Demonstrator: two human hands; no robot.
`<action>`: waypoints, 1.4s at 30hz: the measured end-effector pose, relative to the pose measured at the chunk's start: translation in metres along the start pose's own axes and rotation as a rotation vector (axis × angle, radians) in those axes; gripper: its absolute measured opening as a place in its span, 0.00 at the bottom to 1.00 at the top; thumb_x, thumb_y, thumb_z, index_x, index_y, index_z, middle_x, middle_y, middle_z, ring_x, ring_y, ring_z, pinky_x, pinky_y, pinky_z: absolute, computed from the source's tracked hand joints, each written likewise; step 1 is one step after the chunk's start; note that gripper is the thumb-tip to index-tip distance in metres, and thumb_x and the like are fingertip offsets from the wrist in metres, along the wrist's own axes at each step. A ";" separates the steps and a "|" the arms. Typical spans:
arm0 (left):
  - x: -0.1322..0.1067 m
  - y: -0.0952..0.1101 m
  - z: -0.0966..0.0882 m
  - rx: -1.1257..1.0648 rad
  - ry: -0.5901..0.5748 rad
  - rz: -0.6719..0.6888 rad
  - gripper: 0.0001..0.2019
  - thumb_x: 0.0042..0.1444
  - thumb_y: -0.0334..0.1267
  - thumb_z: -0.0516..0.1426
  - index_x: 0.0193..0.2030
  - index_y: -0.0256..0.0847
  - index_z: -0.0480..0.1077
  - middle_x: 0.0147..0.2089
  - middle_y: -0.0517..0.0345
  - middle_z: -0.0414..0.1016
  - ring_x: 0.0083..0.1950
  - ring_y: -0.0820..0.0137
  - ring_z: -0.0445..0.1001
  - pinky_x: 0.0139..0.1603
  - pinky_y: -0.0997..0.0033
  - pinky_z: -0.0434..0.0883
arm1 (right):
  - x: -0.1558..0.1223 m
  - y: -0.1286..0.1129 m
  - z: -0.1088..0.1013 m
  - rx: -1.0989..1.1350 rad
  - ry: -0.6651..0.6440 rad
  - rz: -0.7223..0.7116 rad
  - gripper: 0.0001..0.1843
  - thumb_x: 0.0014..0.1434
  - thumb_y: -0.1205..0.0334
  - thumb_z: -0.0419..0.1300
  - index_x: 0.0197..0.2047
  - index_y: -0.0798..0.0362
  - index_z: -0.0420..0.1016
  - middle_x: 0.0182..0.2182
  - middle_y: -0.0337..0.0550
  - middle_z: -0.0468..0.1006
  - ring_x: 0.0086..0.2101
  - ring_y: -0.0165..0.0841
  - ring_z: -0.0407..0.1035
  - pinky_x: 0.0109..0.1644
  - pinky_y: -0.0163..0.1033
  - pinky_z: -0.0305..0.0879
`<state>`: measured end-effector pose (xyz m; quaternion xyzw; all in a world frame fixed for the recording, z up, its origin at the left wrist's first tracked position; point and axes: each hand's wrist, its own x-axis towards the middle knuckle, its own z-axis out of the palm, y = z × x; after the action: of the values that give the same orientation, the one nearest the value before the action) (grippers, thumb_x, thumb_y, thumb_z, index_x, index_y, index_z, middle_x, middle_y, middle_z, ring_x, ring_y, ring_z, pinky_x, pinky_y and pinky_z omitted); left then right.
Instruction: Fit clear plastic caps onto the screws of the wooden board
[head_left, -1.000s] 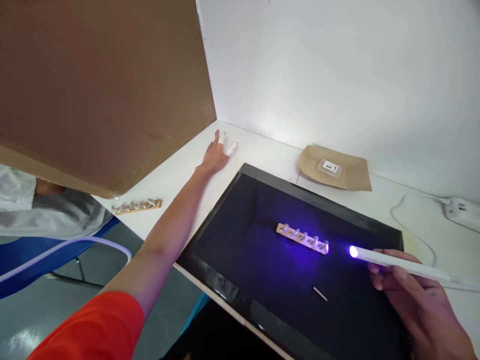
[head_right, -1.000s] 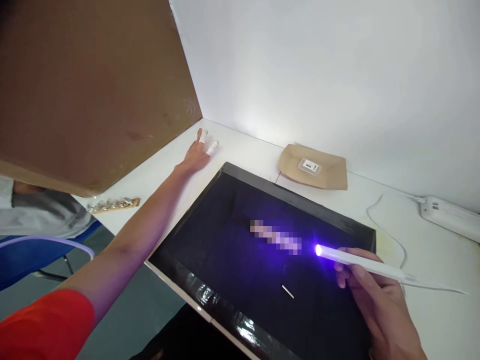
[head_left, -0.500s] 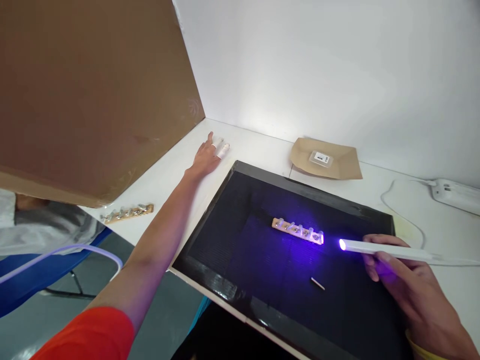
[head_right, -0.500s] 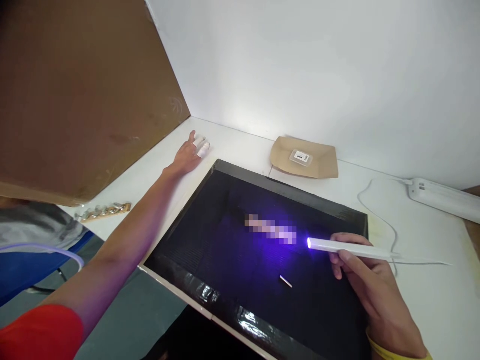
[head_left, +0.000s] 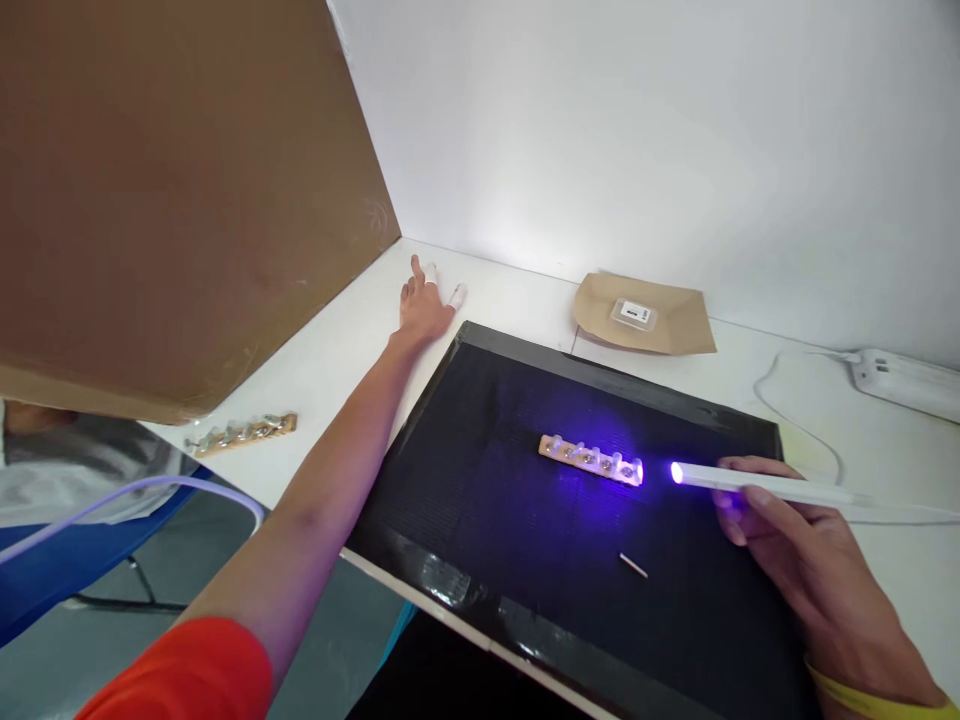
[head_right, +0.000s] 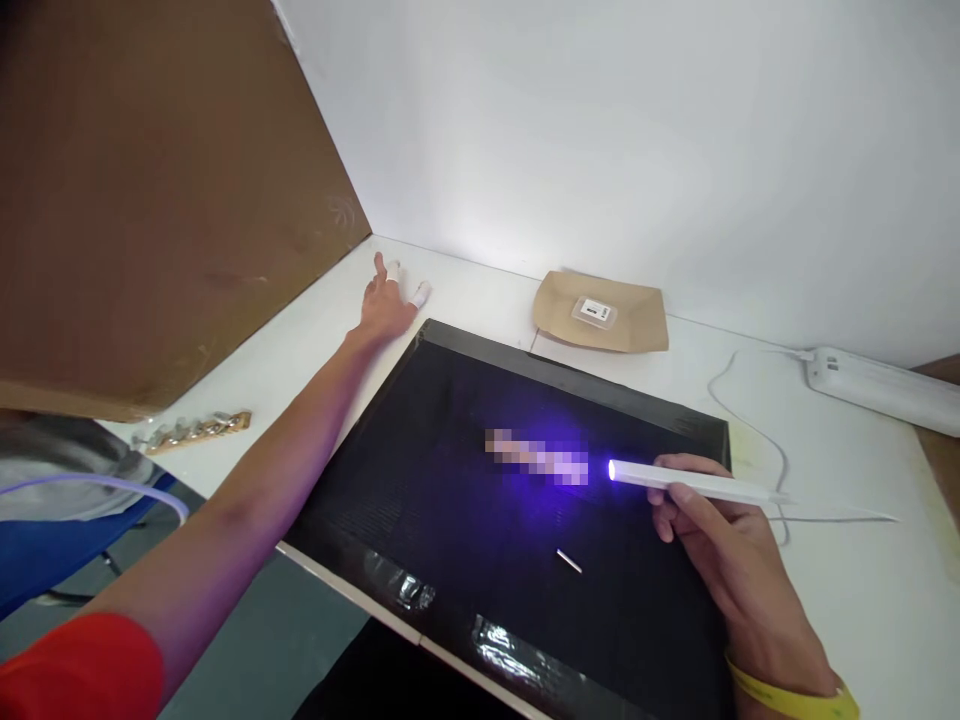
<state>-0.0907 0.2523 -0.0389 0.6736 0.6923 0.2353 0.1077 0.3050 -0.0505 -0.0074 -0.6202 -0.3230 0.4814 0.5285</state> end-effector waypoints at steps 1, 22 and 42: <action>0.001 0.002 0.002 -0.028 0.016 -0.007 0.47 0.64 0.65 0.52 0.80 0.37 0.47 0.84 0.44 0.31 0.78 0.37 0.55 0.81 0.40 0.49 | 0.000 0.000 0.000 0.004 -0.006 -0.004 0.19 0.44 0.50 0.78 0.39 0.47 0.83 0.25 0.42 0.78 0.21 0.30 0.67 0.22 0.34 0.64; 0.005 -0.014 0.002 -0.209 0.043 -0.014 0.33 0.68 0.50 0.54 0.75 0.38 0.56 0.84 0.47 0.34 0.76 0.51 0.63 0.81 0.58 0.57 | 0.000 -0.003 -0.003 0.031 0.008 -0.012 0.21 0.44 0.49 0.79 0.40 0.45 0.82 0.33 0.45 0.83 0.27 0.34 0.73 0.24 0.34 0.70; -0.004 0.031 0.010 -0.380 -0.195 0.286 0.33 0.72 0.58 0.49 0.77 0.46 0.53 0.84 0.54 0.36 0.80 0.55 0.53 0.78 0.59 0.58 | 0.004 0.004 -0.006 -0.005 -0.022 -0.022 0.18 0.46 0.50 0.77 0.40 0.46 0.83 0.41 0.48 0.83 0.31 0.36 0.73 0.25 0.36 0.70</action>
<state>-0.0582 0.2496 -0.0331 0.7517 0.5198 0.3080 0.2642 0.3110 -0.0500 -0.0119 -0.6125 -0.3367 0.4815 0.5289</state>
